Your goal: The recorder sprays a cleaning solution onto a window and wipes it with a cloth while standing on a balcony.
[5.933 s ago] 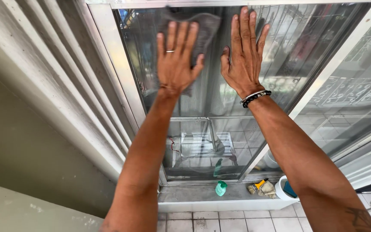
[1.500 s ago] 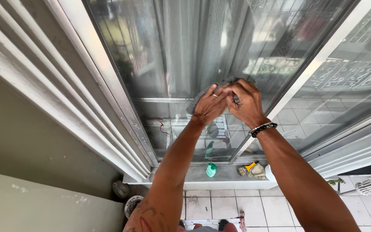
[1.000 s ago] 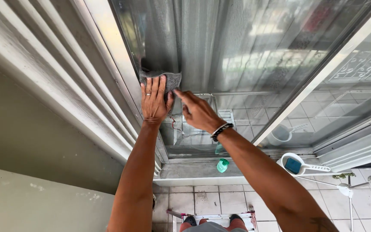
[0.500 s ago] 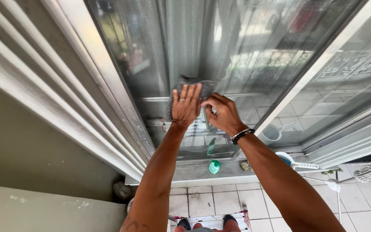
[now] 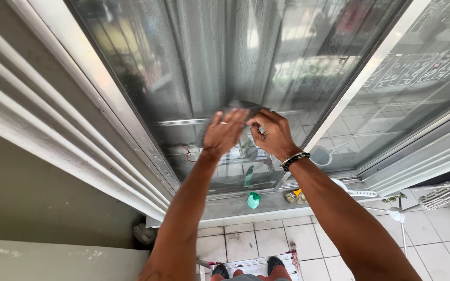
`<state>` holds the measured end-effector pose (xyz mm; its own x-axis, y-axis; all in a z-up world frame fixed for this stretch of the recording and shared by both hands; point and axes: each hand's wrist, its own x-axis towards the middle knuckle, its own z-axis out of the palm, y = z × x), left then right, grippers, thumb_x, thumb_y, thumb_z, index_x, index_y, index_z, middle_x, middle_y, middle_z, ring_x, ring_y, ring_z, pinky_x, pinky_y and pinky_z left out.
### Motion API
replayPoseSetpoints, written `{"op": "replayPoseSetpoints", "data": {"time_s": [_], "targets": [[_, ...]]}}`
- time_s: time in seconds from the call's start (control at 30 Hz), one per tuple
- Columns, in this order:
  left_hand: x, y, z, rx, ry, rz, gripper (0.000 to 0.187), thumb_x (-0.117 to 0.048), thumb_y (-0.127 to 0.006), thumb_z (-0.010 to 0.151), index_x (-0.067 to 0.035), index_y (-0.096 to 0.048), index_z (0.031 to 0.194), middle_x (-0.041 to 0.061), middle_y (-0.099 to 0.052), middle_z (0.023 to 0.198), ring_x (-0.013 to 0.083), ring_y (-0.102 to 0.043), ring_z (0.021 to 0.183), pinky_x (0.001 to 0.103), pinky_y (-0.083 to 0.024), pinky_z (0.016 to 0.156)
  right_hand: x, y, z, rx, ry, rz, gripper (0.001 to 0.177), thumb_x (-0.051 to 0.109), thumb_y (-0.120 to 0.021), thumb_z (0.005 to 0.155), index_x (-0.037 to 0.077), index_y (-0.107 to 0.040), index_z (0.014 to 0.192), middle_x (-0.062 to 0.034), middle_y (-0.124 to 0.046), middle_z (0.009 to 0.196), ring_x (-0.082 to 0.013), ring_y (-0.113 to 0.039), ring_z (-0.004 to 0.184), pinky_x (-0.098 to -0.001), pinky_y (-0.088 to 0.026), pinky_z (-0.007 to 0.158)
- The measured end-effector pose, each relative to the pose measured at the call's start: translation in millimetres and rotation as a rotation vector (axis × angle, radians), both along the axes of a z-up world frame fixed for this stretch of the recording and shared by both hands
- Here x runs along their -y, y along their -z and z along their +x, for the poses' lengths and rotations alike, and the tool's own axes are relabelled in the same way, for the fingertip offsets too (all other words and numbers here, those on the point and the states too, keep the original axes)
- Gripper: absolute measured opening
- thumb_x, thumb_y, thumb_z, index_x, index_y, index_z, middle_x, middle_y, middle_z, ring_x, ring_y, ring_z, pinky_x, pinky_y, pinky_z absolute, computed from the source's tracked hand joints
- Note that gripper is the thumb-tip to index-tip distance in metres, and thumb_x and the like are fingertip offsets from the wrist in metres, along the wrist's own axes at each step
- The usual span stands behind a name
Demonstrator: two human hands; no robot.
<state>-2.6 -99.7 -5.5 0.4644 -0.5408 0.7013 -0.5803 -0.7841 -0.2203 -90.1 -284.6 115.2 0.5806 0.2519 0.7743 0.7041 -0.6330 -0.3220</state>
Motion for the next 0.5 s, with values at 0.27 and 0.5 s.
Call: {"op": "replayPoseSetpoints", "data": {"time_s": [0.27, 0.5], "targets": [[-148.1, 0.2, -4.3, 0.028, -0.288, -0.330, 0.057, -0.037, -0.053, 0.106, -0.011, -0.047, 0.156, 0.013, -0.049, 0.156, 0.0354, -0.042, 0.148, 0.060, -0.022, 0.125, -76.5, 4.2, 8.3, -0.035, -0.155, -0.070, 0.015, -0.006, -0.069, 0.078, 0.005, -0.070, 0.089, -0.0052, -0.069, 0.083, -0.0213, -0.068, 0.071, -0.0342, -0.055, 0.061], [-87.2, -0.5, -4.6, 0.016, -0.306, -0.547, 0.068, -0.032, -0.051, 0.107, 0.001, -0.031, 0.162, 0.025, -0.030, 0.167, 0.0484, -0.020, 0.157, 0.065, -0.010, 0.128, -90.7, 1.7, -9.3, -0.121, -0.188, -0.042, 0.034, -0.009, -0.065, 0.084, 0.002, -0.069, 0.116, -0.0099, -0.069, 0.094, -0.0235, -0.069, 0.075, -0.0354, -0.059, 0.067]]}}
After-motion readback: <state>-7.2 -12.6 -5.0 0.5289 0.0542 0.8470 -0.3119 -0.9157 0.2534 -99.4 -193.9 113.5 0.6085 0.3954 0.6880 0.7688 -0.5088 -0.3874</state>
